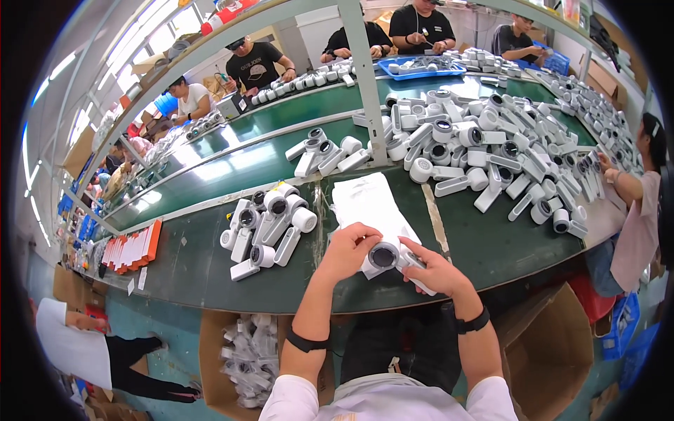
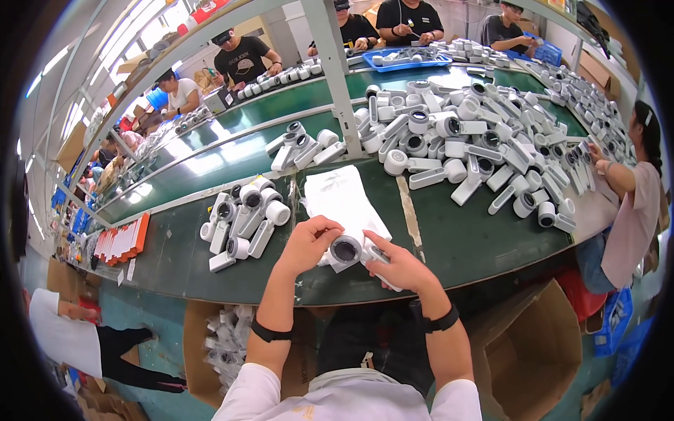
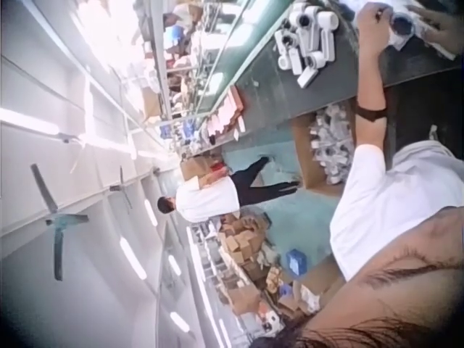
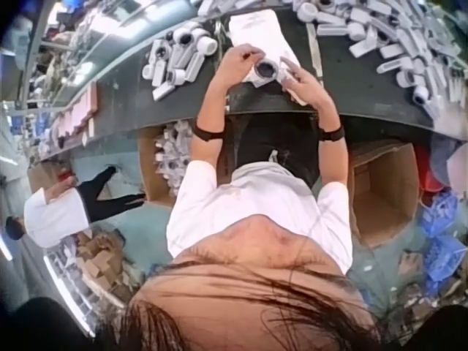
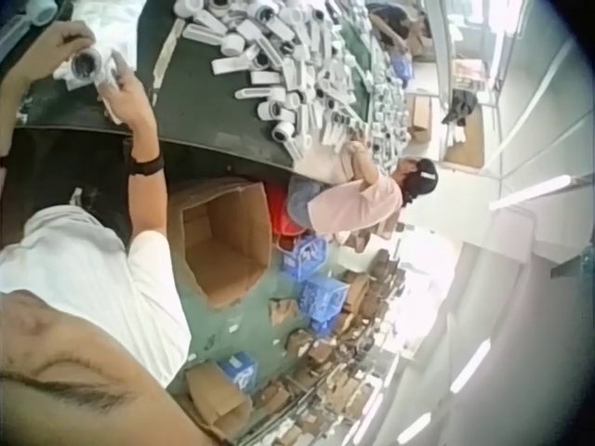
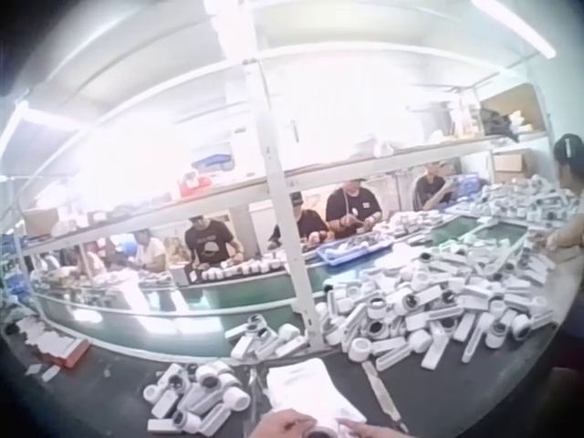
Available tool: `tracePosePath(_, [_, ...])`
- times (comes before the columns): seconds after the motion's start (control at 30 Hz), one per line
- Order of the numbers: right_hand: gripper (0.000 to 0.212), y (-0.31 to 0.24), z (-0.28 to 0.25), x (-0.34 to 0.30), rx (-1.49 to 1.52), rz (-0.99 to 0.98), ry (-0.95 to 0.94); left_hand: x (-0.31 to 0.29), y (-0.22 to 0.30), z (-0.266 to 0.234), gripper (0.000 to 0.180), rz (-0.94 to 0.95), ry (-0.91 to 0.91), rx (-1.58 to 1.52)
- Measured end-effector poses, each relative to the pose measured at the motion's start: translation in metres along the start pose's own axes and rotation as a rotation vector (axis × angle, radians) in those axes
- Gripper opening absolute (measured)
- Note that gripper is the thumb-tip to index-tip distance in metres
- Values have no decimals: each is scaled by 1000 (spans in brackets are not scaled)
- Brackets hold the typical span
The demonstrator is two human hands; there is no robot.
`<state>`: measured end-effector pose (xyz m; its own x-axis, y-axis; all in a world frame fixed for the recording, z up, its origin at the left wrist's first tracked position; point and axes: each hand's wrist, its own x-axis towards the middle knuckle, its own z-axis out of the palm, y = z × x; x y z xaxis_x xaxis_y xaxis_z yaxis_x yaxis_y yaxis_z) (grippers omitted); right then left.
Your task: The person picks up a white plastic device from a box, places it on the table, and wraps it in a plastic bag. After folding the bag around the device, the person places the wrapped item back into the box and repeats the process.
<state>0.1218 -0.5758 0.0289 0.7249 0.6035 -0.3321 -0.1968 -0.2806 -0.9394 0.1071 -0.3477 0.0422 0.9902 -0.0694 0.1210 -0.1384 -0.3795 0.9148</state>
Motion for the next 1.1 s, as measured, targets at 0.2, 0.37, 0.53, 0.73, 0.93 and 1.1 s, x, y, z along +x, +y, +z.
tracePosePath(0.2, [62, 16, 28, 0, 192, -6, 247, -11, 13, 19, 10, 257, 173, 215])
tracePosePath(0.37, [64, 18, 30, -3, 226, 20, 279, -20, 17, 30, 16, 444, 121, 346])
tracePosePath(0.53, [72, 12, 32, -8, 226, -37, 220, -19, 15, 26, 17, 384, 274, 292])
tracePosePath(0.73, [67, 22, 28, -6, 183, -77, 92, -15, 11, 11, 14, 162, 311, -13])
tracePosePath(0.93, [81, 28, 22, -16, -58, -315, 31, -14, 14, 6, 14, 3, 116, -118])
tracePosePath(1.1, [93, -5, 12, -16, -1, -73, -7, -15, 19, -2, 13, 51, -10, -57])
